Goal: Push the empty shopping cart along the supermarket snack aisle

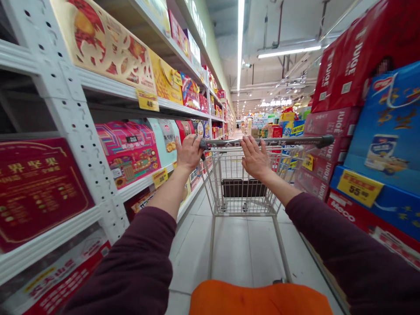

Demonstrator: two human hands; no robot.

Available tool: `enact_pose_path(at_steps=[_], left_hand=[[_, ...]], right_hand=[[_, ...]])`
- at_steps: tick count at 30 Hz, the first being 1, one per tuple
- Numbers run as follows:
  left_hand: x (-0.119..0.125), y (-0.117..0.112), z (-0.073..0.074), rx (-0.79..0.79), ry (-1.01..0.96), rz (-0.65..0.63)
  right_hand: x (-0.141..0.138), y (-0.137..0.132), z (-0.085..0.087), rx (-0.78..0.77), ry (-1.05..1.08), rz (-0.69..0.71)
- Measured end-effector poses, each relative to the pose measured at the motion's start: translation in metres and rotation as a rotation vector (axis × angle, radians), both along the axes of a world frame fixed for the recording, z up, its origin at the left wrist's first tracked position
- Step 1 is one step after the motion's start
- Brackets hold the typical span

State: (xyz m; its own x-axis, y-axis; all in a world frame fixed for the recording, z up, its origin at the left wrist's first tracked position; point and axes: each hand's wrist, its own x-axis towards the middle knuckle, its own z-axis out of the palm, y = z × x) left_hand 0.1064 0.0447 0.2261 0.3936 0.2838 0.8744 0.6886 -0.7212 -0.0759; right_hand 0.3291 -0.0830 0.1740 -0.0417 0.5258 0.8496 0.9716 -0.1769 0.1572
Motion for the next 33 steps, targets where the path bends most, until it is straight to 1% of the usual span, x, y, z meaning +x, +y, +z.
enact_pose_path(at_steps=[3,6,8,10,15,17,18,20,24,27,30,33], left_hand=[[0.014,-0.007,0.002,0.0,0.019,0.0],[0.036,-0.017,0.002,0.018,0.066,-0.039],[0.045,-0.022,0.002,0.032,0.093,-0.062],[0.044,-0.022,0.002,0.028,0.102,-0.059],[0.019,-0.014,0.008,-0.061,0.06,0.059],[0.016,-0.014,0.009,-0.091,0.047,0.09],[0.018,-0.016,0.01,-0.1,0.046,0.097],[0.03,-0.022,0.009,-0.101,0.053,0.088],[0.065,-0.036,0.005,-0.057,0.125,0.007],[0.08,-0.038,0.002,-0.026,0.137,-0.033],[0.075,-0.028,0.0,-0.014,0.122,-0.048],[0.061,-0.014,0.001,-0.028,0.055,-0.004]], right_hand=[[0.001,-0.002,0.001,-0.023,0.002,-0.009],[0.003,-0.005,0.003,-0.032,-0.014,-0.028],[0.006,-0.007,0.003,-0.031,-0.029,-0.037],[0.01,-0.011,0.002,-0.038,-0.041,-0.042],[0.021,-0.024,0.002,-0.088,-0.007,-0.064],[0.023,-0.028,0.003,-0.106,0.003,-0.065],[0.024,-0.028,0.003,-0.114,0.004,-0.062],[0.023,-0.027,0.004,-0.122,0.01,-0.062],[0.023,-0.022,0.004,-0.114,0.0,-0.072],[0.027,-0.018,0.003,-0.095,-0.044,-0.084],[0.033,-0.017,0.002,-0.083,-0.061,-0.121],[0.035,-0.017,0.004,-0.079,-0.026,-0.153]])
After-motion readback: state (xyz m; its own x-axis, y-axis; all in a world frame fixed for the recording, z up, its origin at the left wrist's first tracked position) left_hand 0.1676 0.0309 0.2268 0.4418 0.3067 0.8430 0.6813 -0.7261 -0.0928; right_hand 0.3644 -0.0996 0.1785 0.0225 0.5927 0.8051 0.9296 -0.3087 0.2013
